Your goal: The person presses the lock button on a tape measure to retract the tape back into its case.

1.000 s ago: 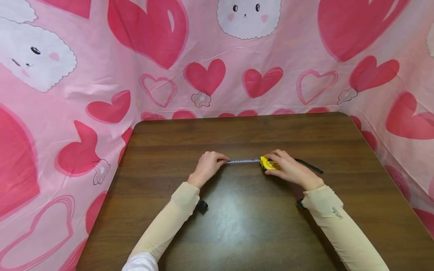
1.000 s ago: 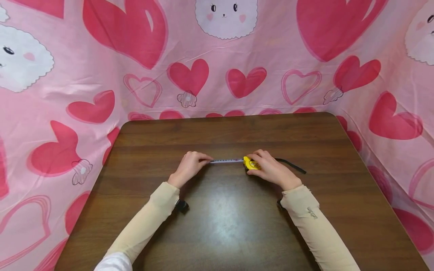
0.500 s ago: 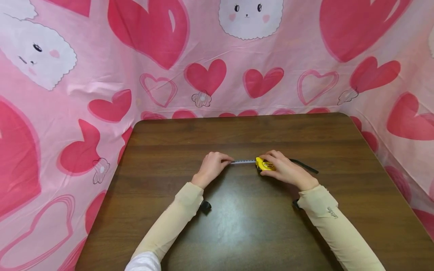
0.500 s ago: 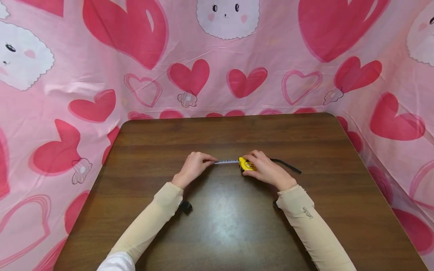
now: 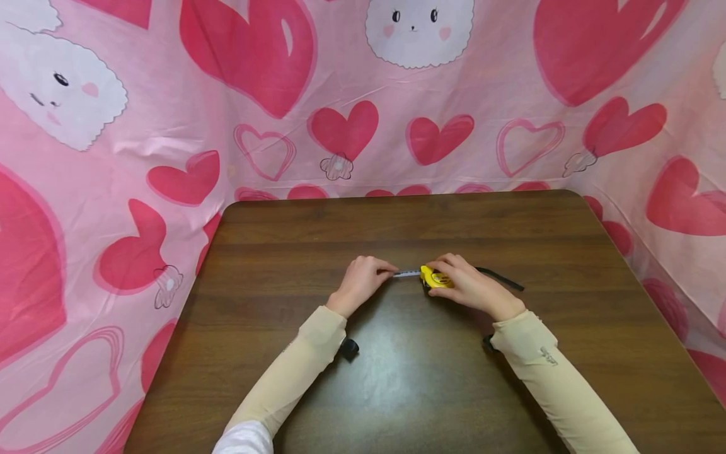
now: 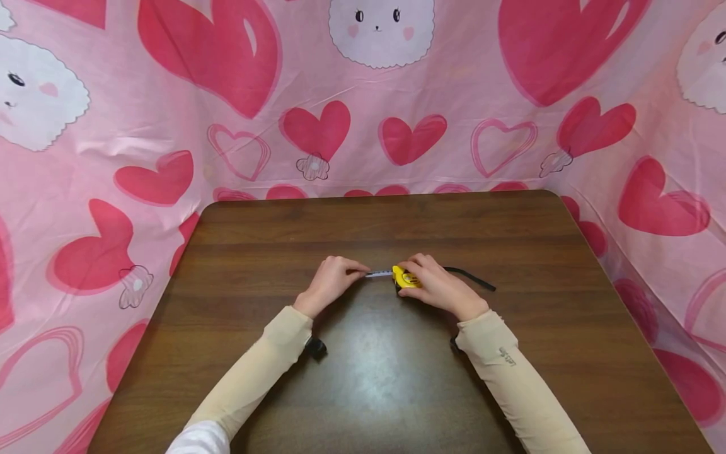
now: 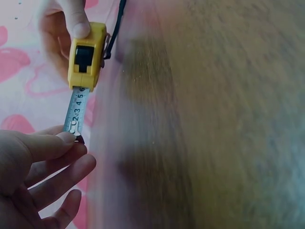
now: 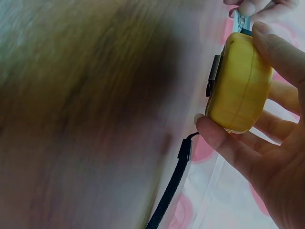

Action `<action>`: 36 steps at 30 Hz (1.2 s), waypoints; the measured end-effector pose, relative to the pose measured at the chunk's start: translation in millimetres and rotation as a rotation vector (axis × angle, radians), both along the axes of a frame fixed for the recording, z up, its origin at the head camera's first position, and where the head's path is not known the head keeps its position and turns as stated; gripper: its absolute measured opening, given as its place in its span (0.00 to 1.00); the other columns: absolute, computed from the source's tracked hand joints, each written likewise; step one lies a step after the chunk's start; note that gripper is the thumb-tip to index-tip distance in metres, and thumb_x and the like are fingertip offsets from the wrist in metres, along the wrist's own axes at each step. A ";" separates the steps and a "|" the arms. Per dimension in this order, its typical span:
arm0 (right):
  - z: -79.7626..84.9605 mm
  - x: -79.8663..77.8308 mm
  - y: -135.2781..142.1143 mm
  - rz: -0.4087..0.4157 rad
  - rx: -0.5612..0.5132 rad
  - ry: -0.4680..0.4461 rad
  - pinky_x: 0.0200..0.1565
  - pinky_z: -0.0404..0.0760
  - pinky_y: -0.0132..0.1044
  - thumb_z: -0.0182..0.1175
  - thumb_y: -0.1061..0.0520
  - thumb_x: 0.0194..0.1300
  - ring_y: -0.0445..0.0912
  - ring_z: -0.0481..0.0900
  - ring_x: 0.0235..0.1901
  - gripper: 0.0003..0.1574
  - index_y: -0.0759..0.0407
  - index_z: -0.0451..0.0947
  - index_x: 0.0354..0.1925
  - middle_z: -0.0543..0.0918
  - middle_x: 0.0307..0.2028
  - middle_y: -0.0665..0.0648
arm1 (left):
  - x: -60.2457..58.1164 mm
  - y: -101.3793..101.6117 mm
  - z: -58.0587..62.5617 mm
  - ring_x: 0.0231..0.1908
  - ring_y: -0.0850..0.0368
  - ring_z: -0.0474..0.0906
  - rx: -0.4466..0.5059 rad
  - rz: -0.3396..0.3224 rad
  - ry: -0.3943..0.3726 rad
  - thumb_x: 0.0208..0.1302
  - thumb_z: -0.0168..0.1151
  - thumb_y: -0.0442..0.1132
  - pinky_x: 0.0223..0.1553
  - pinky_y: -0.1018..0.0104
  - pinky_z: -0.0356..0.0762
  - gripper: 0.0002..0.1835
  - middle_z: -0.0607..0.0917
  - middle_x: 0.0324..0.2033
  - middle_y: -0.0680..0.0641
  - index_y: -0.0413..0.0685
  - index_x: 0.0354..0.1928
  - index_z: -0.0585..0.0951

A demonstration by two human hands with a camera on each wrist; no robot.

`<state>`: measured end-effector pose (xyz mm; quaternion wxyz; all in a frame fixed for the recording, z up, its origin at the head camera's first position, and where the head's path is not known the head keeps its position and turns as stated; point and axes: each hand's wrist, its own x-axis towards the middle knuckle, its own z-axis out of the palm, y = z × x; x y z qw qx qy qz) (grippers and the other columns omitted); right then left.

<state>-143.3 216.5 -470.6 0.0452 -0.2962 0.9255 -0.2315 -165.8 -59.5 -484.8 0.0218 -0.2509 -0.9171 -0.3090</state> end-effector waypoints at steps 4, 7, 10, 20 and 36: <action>0.0 0.1 -2.0 0.003 0.001 0.002 0.59 0.79 0.55 0.73 0.46 0.67 0.54 0.75 0.55 0.38 0.61 0.76 0.67 0.77 0.58 0.62 | -0.8 3.1 -1.4 0.44 0.55 0.89 -0.007 0.002 0.003 0.70 0.70 0.39 0.51 0.58 0.84 0.09 0.92 0.43 0.51 0.52 0.48 0.93; -0.2 0.1 -3.6 0.009 0.001 0.012 0.58 0.79 0.55 0.73 0.47 0.66 0.54 0.75 0.55 0.37 0.62 0.76 0.67 0.78 0.57 0.63 | -1.2 5.8 -2.2 0.44 0.56 0.88 -0.009 0.005 -0.006 0.70 0.69 0.40 0.51 0.59 0.84 0.09 0.92 0.44 0.51 0.52 0.48 0.93; -0.4 0.4 -5.7 0.015 -0.003 0.013 0.58 0.79 0.54 0.73 0.47 0.66 0.54 0.75 0.55 0.37 0.62 0.77 0.66 0.78 0.57 0.63 | -1.2 9.1 -2.7 0.44 0.56 0.88 -0.010 0.000 -0.015 0.71 0.69 0.40 0.50 0.59 0.84 0.09 0.92 0.44 0.51 0.52 0.49 0.92; -0.2 2.1 -12.4 0.026 -0.020 -0.004 0.56 0.79 0.53 0.72 0.47 0.67 0.53 0.74 0.55 0.36 0.61 0.77 0.66 0.77 0.58 0.61 | -1.2 17.5 -2.0 0.44 0.58 0.88 -0.022 -0.015 -0.021 0.72 0.68 0.41 0.49 0.60 0.84 0.09 0.92 0.44 0.52 0.53 0.49 0.92; -3.6 1.8 -17.8 0.071 -0.034 0.052 0.53 0.80 0.50 0.73 0.48 0.66 0.52 0.76 0.53 0.35 0.63 0.78 0.64 0.78 0.57 0.61 | 0.6 28.1 -5.7 0.42 0.59 0.87 -0.001 -0.032 -0.004 0.74 0.65 0.41 0.49 0.64 0.83 0.09 0.92 0.42 0.53 0.51 0.48 0.92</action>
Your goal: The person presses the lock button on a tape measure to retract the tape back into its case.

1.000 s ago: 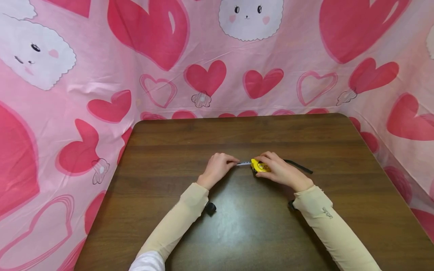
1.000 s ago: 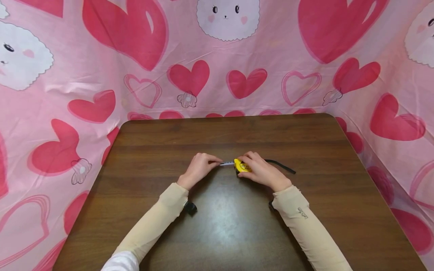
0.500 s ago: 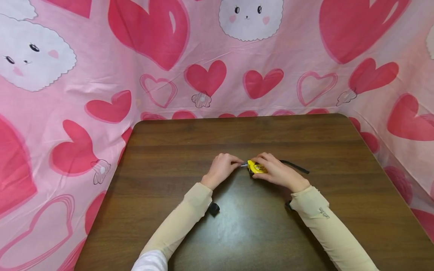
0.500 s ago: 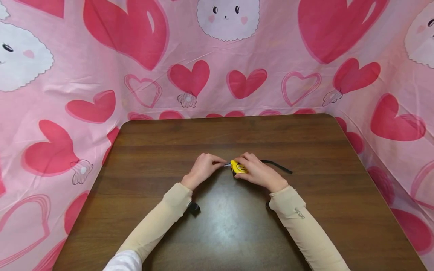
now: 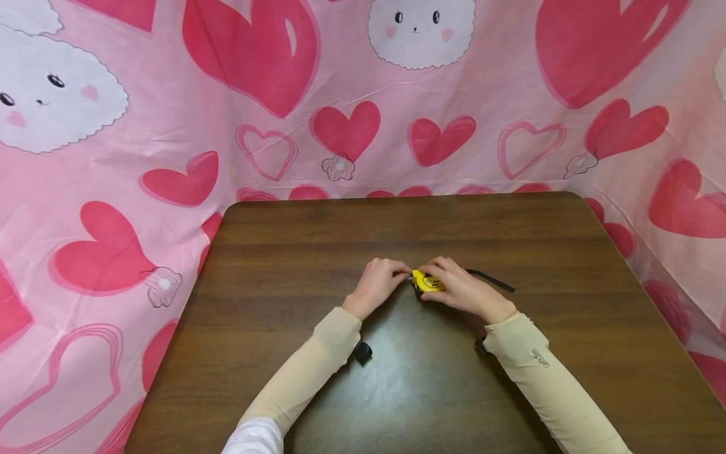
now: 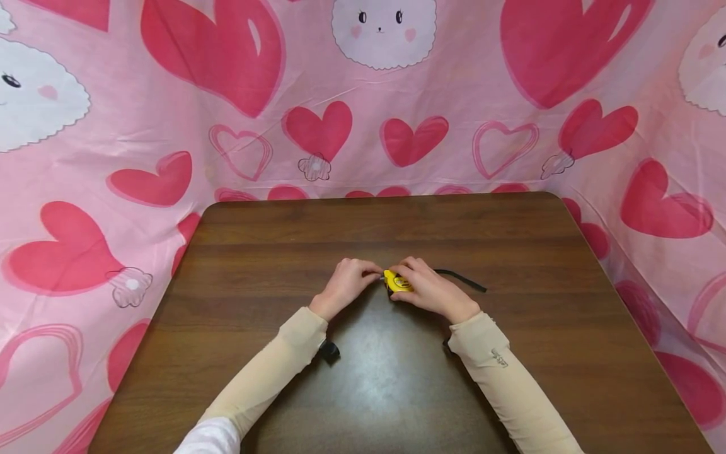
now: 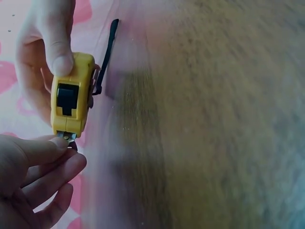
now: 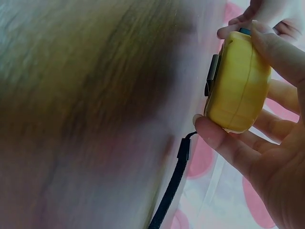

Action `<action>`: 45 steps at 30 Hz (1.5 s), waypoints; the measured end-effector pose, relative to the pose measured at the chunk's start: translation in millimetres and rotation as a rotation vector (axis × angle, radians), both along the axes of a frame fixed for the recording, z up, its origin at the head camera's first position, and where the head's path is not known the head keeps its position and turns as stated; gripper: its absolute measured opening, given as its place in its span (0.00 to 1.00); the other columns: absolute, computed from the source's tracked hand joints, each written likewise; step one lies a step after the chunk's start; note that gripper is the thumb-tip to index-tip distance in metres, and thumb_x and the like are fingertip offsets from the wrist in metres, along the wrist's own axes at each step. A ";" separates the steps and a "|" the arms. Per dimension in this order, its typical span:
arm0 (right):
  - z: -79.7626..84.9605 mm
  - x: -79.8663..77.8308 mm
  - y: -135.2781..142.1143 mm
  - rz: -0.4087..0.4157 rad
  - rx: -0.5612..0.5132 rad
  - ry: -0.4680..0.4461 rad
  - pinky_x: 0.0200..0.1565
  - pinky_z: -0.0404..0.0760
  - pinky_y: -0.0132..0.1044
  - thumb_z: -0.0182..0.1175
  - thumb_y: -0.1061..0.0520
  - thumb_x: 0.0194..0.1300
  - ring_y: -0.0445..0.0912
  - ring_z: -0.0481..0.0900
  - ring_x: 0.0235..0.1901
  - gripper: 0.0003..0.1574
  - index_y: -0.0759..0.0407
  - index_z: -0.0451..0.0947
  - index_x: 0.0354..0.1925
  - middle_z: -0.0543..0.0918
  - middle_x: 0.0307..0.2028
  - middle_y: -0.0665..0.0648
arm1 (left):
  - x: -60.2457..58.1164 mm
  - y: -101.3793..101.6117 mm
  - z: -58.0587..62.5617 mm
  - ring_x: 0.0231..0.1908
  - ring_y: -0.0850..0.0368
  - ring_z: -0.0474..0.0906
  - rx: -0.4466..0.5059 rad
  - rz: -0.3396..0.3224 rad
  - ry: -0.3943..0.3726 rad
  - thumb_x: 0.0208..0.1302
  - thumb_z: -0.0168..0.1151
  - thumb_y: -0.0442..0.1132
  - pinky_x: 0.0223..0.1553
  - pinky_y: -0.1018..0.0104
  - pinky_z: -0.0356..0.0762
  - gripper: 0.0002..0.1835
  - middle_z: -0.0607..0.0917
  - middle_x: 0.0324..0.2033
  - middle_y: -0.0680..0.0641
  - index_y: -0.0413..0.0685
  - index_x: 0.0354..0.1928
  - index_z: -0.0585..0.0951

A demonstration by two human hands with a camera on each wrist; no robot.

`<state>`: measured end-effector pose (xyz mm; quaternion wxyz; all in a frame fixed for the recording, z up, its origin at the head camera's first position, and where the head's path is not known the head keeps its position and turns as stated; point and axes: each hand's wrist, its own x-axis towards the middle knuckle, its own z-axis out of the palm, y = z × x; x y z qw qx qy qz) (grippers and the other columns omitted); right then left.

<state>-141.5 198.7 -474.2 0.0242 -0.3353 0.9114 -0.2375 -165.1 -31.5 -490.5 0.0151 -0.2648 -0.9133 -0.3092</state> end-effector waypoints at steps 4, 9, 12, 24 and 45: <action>-0.1 0.3 0.8 -0.005 -0.002 -0.007 0.53 0.80 0.50 0.74 0.48 0.65 0.52 0.76 0.53 0.35 0.63 0.78 0.64 0.78 0.56 0.61 | 1.0 1.8 -0.3 0.42 0.59 0.87 0.007 0.000 -0.005 0.75 0.65 0.40 0.49 0.63 0.83 0.09 0.92 0.43 0.53 0.50 0.48 0.91; 0.3 0.2 1.0 -0.002 -0.004 -0.011 0.53 0.81 0.50 0.74 0.47 0.65 0.52 0.76 0.52 0.35 0.63 0.78 0.64 0.78 0.56 0.61 | 1.6 2.3 -0.1 0.42 0.59 0.87 0.010 -0.004 -0.004 0.75 0.64 0.39 0.49 0.63 0.83 0.09 0.92 0.43 0.53 0.50 0.48 0.91; 0.8 0.3 1.6 -0.003 0.004 -0.025 0.53 0.81 0.50 0.74 0.47 0.66 0.52 0.76 0.52 0.35 0.63 0.78 0.64 0.78 0.57 0.61 | 1.6 1.9 -0.5 0.43 0.59 0.87 0.019 -0.008 -0.016 0.75 0.65 0.39 0.48 0.64 0.83 0.09 0.92 0.44 0.52 0.49 0.49 0.91; 1.7 -0.7 12.7 -0.027 0.049 -0.055 0.54 0.80 0.51 0.73 0.47 0.67 0.53 0.75 0.54 0.37 0.62 0.76 0.67 0.77 0.59 0.62 | 1.0 -10.3 -2.3 0.44 0.55 0.88 0.031 0.012 -0.010 0.74 0.66 0.37 0.50 0.58 0.84 0.08 0.92 0.43 0.50 0.46 0.48 0.90; -4.3 -17.0 71.6 -0.129 0.065 -0.005 0.59 0.76 0.63 0.75 0.55 0.64 0.63 0.75 0.56 0.36 0.69 0.76 0.64 0.77 0.56 0.70 | 7.5 -99.5 0.5 0.41 0.50 0.88 -0.016 0.226 -0.013 0.72 0.68 0.39 0.46 0.51 0.85 0.08 0.92 0.43 0.46 0.45 0.47 0.90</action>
